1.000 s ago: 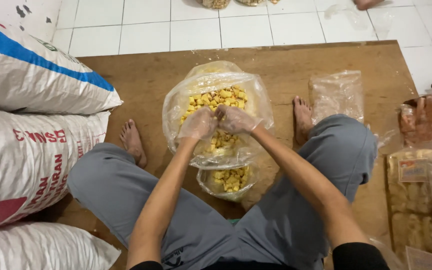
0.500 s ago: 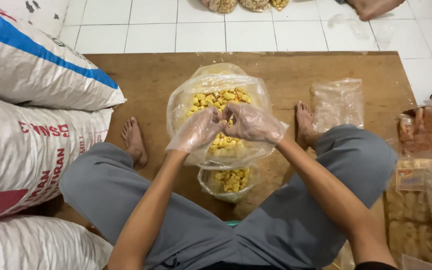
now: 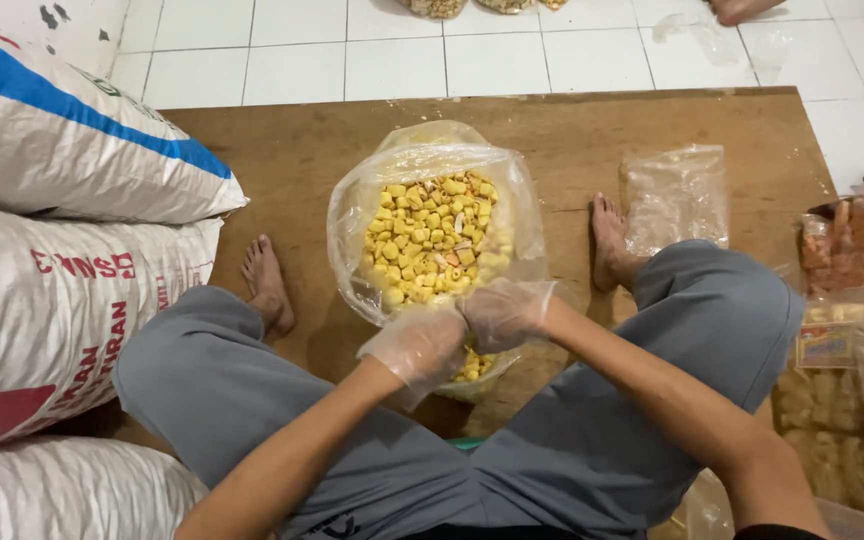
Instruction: Mixing small yellow snack items in a large plastic bag by hand
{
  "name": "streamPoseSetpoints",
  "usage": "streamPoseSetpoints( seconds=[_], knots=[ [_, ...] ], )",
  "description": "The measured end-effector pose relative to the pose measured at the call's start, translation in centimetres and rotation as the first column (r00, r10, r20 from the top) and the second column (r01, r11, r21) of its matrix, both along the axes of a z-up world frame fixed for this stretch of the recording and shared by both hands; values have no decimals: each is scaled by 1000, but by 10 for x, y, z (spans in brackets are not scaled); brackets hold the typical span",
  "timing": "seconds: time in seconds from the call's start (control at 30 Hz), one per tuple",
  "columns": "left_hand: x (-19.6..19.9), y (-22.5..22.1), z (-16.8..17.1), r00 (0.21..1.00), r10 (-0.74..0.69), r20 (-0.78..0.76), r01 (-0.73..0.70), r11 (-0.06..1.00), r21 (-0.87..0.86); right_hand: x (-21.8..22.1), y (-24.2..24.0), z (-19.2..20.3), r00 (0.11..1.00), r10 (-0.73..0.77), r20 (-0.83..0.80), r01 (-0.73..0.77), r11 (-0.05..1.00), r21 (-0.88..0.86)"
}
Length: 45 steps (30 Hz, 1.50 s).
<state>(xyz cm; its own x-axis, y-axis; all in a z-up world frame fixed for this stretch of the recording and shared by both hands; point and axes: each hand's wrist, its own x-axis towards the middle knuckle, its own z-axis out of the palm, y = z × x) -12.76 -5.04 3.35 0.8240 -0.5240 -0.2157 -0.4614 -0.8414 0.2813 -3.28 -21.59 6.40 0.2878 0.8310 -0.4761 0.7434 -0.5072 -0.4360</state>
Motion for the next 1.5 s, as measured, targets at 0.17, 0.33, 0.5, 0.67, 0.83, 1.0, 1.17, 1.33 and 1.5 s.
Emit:
streamPoseSetpoints(
  seconds=[0.17, 0.33, 0.5, 0.67, 0.83, 1.0, 1.17, 1.33, 1.5],
  knots=[
    [-4, -24, -28, 917, -327, 228, 245, 913, 325, -6, 0, -30, 992, 107, 62, -106, 994, -11],
    [-4, -26, -46, 882, -364, 300, 257, 904, 341, -17, 14, -9, 983, 12, 181, 5, 996, -89],
    [-5, -25, -66, 921, -166, 352, 112, 979, 168, -57, 25, 33, 886, -410, 214, 442, 887, -131],
    [-11, -19, -13, 976, -32, 213, 23, 999, 46, -7, 6, -65, 973, -13, 231, 27, 998, -56],
    [27, 6, 8, 987, 142, -81, -146, 988, -41, 24, 11, -34, 982, 115, 152, -108, 993, -52],
    [99, 43, -69, 942, 328, -70, -320, 942, 103, 82, 20, -82, 444, 461, 769, -346, 879, -327],
    [144, 82, -168, 912, 409, -26, -392, 888, 239, 93, 37, -124, 978, -144, 153, 115, 977, 181],
    [170, 90, -200, 899, 435, -46, -409, 874, 262, 91, 60, -169, 948, -109, 299, 22, 960, 280],
    [145, 64, -100, 814, 543, -204, -497, 834, 238, 92, 59, -103, 880, 2, -475, 327, 724, 608]
  ],
)
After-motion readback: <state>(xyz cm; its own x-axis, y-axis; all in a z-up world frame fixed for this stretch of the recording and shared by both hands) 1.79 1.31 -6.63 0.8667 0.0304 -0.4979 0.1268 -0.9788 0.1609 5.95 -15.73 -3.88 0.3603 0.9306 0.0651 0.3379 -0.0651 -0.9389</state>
